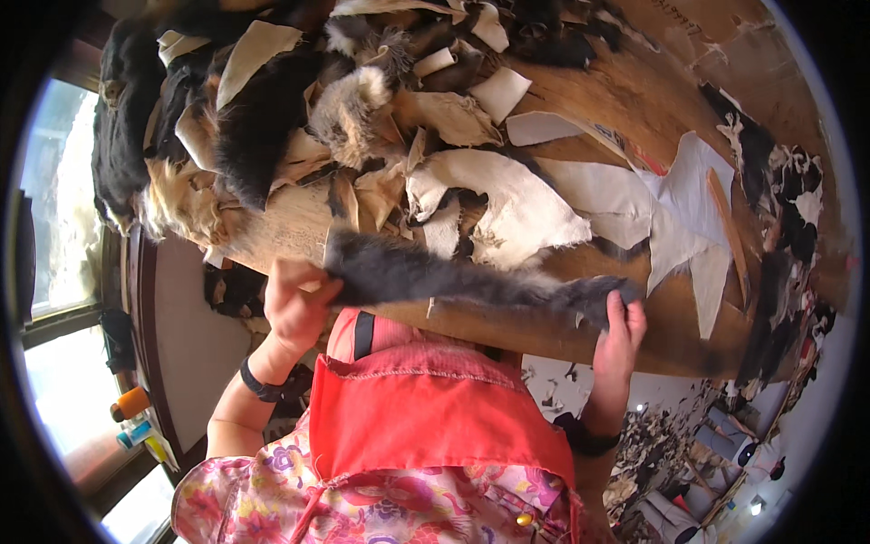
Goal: The recorder uses a knife to cut fur, a needle to sew pieces together, and then sorts through a large pile of fur scraps on a workbench.
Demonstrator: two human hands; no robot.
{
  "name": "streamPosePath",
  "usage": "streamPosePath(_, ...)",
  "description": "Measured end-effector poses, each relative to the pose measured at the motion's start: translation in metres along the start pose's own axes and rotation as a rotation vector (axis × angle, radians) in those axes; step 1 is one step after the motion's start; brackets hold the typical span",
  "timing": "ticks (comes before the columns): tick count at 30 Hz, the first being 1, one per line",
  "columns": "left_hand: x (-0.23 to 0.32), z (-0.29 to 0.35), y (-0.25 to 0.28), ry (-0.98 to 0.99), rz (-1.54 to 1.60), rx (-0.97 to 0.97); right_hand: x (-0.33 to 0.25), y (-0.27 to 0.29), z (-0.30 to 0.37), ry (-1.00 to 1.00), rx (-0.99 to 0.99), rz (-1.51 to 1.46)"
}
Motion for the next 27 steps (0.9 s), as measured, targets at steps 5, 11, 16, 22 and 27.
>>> streamPosePath(5, 0.025, 0.01, -0.024, -0.233, 0.113, -0.101, 0.002, 0.024, -0.002, 0.018, 0.175, -0.12)
streamPosePath(11, 0.034, 0.005, -0.046, -0.193, 0.287, -0.186, -0.013, 0.046, 0.017, -0.051, 0.262, -0.149)
streamPosePath(16, 0.045, -0.021, -0.061, -0.024, 0.437, -0.212, -0.028, 0.086, 0.025, -0.14, 0.17, -0.145)
streamPosePath(22, 0.071, -0.064, -0.111, 0.309, 0.601, -0.335, -0.019, 0.173, 0.011, -0.271, 0.019, -0.273)
streamPosePath(27, 0.136, -0.093, -0.228, 0.931, 1.003, -0.597, -0.028, 0.31, 0.019, -0.474, 0.193, -0.395)
Point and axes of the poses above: each hand's wrist, its own z-axis away from the middle knuckle, its own y-axis out of the back of the hand, x = y × z, the point moved 6 cm from there along -z, towards the middle knuckle, and after that the axes turned 13 degrees about -y, right-handed, at the moved point
